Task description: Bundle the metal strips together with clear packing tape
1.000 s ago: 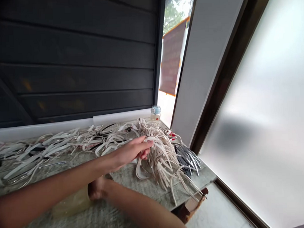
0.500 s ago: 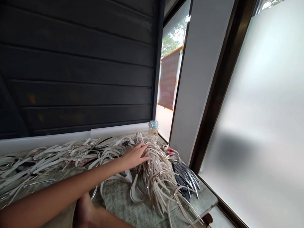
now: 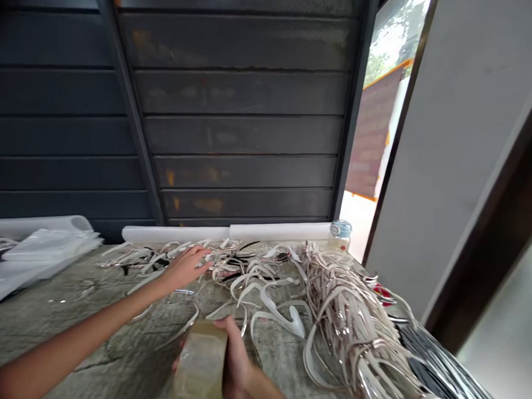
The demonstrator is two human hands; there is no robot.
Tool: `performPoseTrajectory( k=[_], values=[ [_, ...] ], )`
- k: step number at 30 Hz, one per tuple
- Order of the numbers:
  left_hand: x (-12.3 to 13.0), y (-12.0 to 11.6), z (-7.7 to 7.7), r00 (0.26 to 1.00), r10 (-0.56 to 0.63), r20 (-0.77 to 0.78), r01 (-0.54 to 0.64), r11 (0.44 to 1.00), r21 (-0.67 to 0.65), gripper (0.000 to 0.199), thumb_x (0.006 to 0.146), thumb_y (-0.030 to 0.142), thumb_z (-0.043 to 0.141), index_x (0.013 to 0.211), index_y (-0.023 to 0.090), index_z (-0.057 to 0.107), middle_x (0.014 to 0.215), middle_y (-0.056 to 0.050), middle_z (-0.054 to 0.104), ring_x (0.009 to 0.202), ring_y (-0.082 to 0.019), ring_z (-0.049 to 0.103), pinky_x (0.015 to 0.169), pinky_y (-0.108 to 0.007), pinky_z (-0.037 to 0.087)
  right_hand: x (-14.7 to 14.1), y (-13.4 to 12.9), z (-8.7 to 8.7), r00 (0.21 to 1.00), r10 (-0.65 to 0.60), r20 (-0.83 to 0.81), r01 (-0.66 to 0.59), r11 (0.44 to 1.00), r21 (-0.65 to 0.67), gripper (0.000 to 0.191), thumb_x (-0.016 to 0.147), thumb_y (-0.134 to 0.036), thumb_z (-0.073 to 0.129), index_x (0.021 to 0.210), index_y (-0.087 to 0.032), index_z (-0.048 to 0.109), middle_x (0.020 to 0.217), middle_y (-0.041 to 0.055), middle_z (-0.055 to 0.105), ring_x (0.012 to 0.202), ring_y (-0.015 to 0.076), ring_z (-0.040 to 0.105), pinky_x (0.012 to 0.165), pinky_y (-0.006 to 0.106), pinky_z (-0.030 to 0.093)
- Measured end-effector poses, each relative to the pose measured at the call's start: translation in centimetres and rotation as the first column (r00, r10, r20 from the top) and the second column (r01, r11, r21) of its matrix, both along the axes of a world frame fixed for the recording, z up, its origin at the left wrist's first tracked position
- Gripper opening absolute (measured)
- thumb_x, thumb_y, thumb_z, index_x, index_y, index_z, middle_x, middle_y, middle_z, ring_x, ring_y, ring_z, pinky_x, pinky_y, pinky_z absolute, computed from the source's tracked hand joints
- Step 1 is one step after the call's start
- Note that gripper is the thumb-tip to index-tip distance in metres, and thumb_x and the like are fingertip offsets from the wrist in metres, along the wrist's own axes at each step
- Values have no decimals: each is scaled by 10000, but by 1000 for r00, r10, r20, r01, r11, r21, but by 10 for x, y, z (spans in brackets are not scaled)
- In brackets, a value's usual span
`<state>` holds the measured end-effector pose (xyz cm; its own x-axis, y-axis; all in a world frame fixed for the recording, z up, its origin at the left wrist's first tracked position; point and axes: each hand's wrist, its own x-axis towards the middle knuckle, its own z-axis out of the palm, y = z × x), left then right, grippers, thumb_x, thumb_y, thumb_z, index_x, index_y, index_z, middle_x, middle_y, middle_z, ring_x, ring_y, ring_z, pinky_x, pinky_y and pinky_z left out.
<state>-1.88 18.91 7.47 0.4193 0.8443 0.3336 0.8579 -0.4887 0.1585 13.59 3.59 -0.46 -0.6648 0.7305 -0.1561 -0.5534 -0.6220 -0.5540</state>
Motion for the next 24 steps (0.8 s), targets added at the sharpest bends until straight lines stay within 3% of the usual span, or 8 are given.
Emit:
performPoseTrajectory(
  k=[4,8,11,15,20,24],
  values=[
    [-109,27,-34,927,374,22,-374,927,-21,385,909,413,472,1153,163,632,1303,-189,581,1233,-392,498,1030,-549,378,-1,-5,2,1000,-14,10,15,999,-41,631,676,-645,465,923,-99,663,795,104,700,709,187,655,757,297,453],
    [-165,19,-75,844,529,87,-526,849,-57,404,968,413,420,1197,131,596,1262,-167,608,1190,-310,553,1026,-516,401,1,-9,1,1000,-17,10,18,998,-62,605,685,-642,501,916,-110,671,788,104,701,701,183,657,717,286,461],
    [-175,11,-97,833,538,132,-531,843,-84,372,981,385,408,1160,136,619,1190,-138,656,1109,-276,611,972,-471,457,2,-11,-3,999,-28,41,30,998,-48,615,703,-655,500,943,-115,671,805,111,700,714,189,656,707,288,467],
    [-172,5,-100,868,446,219,-455,891,-12,376,972,338,345,1143,154,625,1233,-127,646,1177,-281,566,1033,-402,415,4,-12,-7,997,-41,68,42,999,-5,639,680,-676,534,956,-118,676,831,128,694,724,195,648,696,299,478],
    [-155,-9,-93,951,225,212,-235,972,25,368,968,353,339,1037,194,664,1103,-71,699,1085,-222,608,975,-305,447,6,-6,-4,990,-67,122,78,993,-85,622,664,-661,564,946,-119,681,811,109,686,681,194,634,672,314,485],
    [-138,-14,-105,992,53,112,-46,997,-61,314,937,340,436,1056,231,706,1135,-46,694,1081,-222,611,976,-325,456,9,-5,-3,980,-107,169,120,990,-68,593,704,-640,521,980,-138,678,867,109,694,690,211,633,695,339,484]
  ],
)
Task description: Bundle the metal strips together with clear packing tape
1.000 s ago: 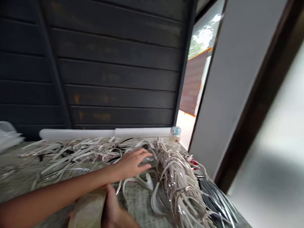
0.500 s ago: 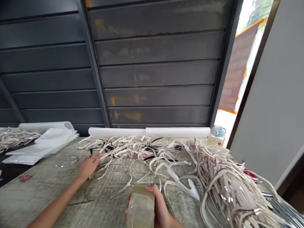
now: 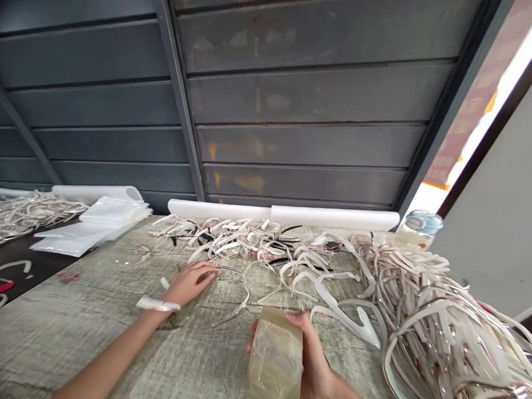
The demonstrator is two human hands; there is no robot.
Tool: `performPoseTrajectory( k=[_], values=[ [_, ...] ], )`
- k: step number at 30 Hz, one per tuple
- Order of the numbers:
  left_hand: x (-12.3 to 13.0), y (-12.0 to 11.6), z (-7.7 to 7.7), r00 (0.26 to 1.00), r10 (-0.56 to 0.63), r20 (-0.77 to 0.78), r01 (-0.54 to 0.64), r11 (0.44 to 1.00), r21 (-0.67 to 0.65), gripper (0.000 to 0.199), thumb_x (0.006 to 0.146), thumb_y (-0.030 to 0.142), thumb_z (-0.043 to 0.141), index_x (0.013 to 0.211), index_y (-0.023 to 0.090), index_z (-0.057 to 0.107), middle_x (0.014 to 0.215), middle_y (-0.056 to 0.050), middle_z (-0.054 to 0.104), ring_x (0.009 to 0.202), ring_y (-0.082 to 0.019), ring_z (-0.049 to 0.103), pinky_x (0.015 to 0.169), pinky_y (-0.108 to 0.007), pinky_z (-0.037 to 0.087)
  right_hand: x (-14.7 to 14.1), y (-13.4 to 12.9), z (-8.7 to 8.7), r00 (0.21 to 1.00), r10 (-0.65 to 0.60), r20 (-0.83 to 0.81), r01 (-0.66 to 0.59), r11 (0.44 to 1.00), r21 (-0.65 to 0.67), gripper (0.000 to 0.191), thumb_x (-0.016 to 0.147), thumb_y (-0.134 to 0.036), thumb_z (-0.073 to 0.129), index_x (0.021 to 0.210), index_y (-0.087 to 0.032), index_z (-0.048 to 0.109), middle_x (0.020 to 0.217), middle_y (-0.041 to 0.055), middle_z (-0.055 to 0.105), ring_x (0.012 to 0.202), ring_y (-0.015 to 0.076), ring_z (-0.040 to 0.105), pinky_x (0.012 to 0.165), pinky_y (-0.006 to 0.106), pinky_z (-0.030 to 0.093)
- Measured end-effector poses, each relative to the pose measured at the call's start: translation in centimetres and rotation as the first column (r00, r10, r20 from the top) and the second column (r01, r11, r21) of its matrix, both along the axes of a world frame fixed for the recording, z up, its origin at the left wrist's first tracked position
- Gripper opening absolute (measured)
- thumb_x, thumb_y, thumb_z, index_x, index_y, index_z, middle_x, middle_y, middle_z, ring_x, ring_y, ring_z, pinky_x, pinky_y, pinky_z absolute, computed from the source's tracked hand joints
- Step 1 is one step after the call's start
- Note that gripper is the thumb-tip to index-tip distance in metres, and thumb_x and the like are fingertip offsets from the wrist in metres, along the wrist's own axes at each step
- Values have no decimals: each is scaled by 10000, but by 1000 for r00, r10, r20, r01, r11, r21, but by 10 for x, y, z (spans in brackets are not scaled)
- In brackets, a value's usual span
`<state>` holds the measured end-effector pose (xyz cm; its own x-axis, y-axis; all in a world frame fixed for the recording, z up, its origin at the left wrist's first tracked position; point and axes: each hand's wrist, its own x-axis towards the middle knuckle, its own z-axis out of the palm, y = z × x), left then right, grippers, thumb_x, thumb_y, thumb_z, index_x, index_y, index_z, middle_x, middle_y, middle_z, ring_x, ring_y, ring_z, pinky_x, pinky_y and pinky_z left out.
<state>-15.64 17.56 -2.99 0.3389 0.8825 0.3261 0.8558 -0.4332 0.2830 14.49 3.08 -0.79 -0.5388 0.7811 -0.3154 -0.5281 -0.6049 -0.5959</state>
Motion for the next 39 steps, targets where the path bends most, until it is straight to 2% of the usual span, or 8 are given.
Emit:
performPoseTrajectory(
  k=[4,9,17,23,28,32,36,39],
  values=[
    [5,3,-11,997,-26,-67,24,999,-38,348,940,305,426,1171,263,681,1242,-56,632,1120,-235,581,982,-361,451,0,-3,3,1000,-24,-14,24,1000,3,589,683,-621,544,984,-134,681,896,116,691,731,219,629,727,348,482],
    [7,1,-10,985,74,-158,-74,997,2,392,962,321,394,1285,275,612,1235,-94,606,1144,-280,526,993,-431,408,0,-3,7,999,-41,-13,41,999,-5,603,688,-602,531,1009,-116,684,928,124,686,784,213,622,764,351,482],
    [5,-6,10,927,261,-268,-256,965,54,297,959,292,394,1033,189,663,1112,-117,650,1084,-306,541,924,-440,384,3,-2,1,999,-46,-7,46,997,56,574,775,-583,443,1051,-129,660,968,132,687,802,229,624,779,362,464],
    [-12,-5,21,893,296,-340,-335,940,-63,208,913,189,461,913,176,668,999,-124,705,1065,-325,599,901,-455,409,3,-5,3,999,-15,-39,16,999,40,593,755,-590,454,1038,-113,664,976,133,691,811,231,631,788,353,463],
    [-24,-1,18,899,300,-320,-364,917,-164,182,930,240,507,967,137,652,985,-90,689,1005,-249,622,884,-426,467,3,-5,3,999,-18,-47,20,998,61,570,776,-584,434,1045,-133,655,990,125,688,831,236,624,798,370,461],
    [-22,0,15,910,334,-247,-377,913,-154,217,900,258,509,1040,179,655,1108,-89,666,1075,-256,596,906,-383,465,4,-4,3,1000,-27,-4,27,997,68,573,769,-585,446,1059,-136,651,999,127,685,853,239,615,797,372,458],
    [-13,-2,10,898,378,-227,-410,904,-117,390,909,320,449,1258,222,594,1333,-114,560,1238,-353,478,997,-515,394,3,-5,5,1000,-19,7,19,997,80,585,755,-589,450,1052,-131,660,983,129,687,848,241,612,796,372,457],
    [-8,-3,11,903,359,-235,-396,909,-130,426,919,379,434,1288,214,569,1378,-130,526,1245,-380,460,993,-564,378,2,-6,7,1000,-10,3,10,997,73,587,740,-597,461,1028,-131,671,973,125,691,832,236,615,785,361,456]
  ],
)
